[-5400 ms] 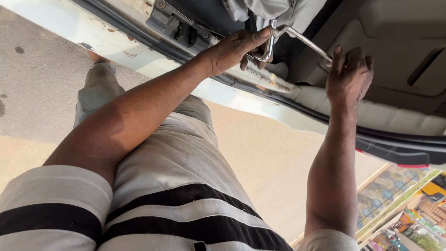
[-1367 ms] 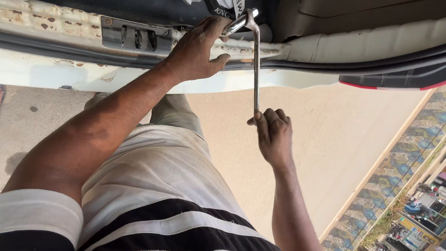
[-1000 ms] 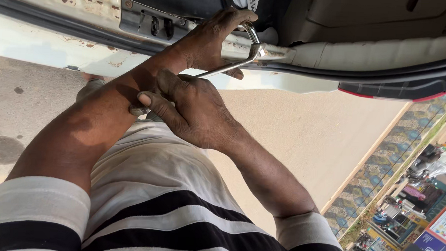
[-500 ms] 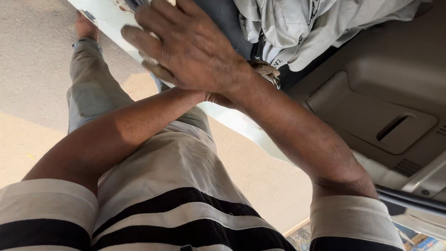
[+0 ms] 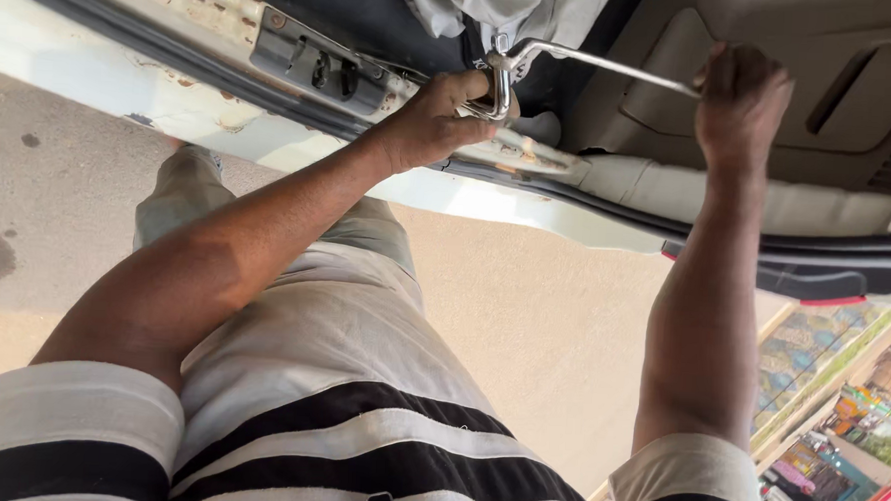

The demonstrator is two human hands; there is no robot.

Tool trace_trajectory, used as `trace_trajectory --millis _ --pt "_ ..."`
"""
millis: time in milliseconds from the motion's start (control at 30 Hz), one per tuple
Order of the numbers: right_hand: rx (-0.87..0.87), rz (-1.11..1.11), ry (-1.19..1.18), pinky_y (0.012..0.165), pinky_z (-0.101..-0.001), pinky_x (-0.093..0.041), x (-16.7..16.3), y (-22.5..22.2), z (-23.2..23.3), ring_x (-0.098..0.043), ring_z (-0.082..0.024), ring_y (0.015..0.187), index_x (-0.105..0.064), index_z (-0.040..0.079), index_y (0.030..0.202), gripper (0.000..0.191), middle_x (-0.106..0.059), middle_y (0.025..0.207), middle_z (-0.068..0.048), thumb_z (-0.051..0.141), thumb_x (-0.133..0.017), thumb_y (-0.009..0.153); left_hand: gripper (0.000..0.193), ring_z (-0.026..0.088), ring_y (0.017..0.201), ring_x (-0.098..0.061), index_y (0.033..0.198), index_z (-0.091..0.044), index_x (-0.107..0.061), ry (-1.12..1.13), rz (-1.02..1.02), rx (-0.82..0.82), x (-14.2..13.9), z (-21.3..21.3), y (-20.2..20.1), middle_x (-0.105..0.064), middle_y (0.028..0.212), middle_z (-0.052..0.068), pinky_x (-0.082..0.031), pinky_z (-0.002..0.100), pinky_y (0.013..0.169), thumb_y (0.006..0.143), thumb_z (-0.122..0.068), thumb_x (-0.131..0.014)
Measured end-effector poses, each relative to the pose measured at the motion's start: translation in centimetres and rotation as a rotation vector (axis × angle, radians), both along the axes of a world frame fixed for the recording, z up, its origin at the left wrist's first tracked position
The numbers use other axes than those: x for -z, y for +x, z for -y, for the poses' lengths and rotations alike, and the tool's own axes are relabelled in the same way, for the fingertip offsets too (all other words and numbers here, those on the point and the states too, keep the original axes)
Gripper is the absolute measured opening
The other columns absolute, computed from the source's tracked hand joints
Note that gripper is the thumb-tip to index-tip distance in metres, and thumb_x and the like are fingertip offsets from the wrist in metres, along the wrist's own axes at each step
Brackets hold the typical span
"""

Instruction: The person uses a socket wrench to tighten bolts on the lower edge of a car door. They briefly walk away to retrieve a different wrench from the ground before returning to continue tightening the bolts.

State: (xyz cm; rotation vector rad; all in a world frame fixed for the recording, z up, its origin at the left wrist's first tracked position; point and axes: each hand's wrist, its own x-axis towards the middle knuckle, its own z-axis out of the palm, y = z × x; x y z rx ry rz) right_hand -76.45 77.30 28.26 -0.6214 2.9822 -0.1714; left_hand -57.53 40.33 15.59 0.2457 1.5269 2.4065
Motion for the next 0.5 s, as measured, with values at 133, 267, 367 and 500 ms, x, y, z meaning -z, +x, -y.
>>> trace_trajectory --millis 133,267,367,500 --pt "0.310 0.012 -0.010 0.030 -0.0259 -0.024 2.2 23.5 -2.1 -0.034 -0.005 0.037 -0.053 0.012 0.074 0.053 -0.049 0.055 0.002 0.033 -0.032 0.118 0.027 0.019 0.107 -0.070 0.114 -0.005 -0.062 -0.150 -0.196 0.055 0.1 0.4 -1.3 -0.070 0.103 0.006 -0.055 0.038 0.102 0.087 -0.005 -0.065" --pt "0.459 -0.071 -0.258 0.042 -0.0256 -0.034 2.1 38.1 11.4 -0.045 -0.010 0.045 -0.052 -0.001 0.130 0.037 -0.053 0.061 -0.003 0.029 -0.058 0.110 0.049 0.021 0.106 -0.068 0.132 -0.006 -0.052 -0.315 -0.376 0.038 0.0 0.3 -1.7 -0.064 0.105 0.007 -0.055 0.040 0.099 0.089 -0.007 -0.077" --pt "0.310 0.084 -0.300 0.052 -0.0282 -0.047 -2.1 39.7 21.9 -0.059 -0.012 0.059 -0.038 -0.001 0.153 0.061 -0.060 0.077 -0.004 0.022 -0.068 0.104 0.070 0.023 0.109 -0.065 0.144 -0.007 -0.046 -0.439 -0.481 0.013 -0.7 0.0 -1.1 -0.059 0.118 0.011 -0.056 0.040 0.100 0.085 -0.008 -0.083" --pt "-0.125 0.284 -0.114 0.065 -0.0357 -0.056 -5.5 37.4 28.3 -0.064 -0.017 0.072 -0.065 0.018 0.139 0.045 -0.061 0.081 -0.004 0.016 -0.079 0.097 0.081 0.027 0.127 -0.058 0.146 -0.010 -0.045 -0.461 -0.602 -0.040 -1.7 0.1 -0.7 -0.052 0.133 0.011 -0.056 0.038 0.105 0.081 -0.015 -0.093"
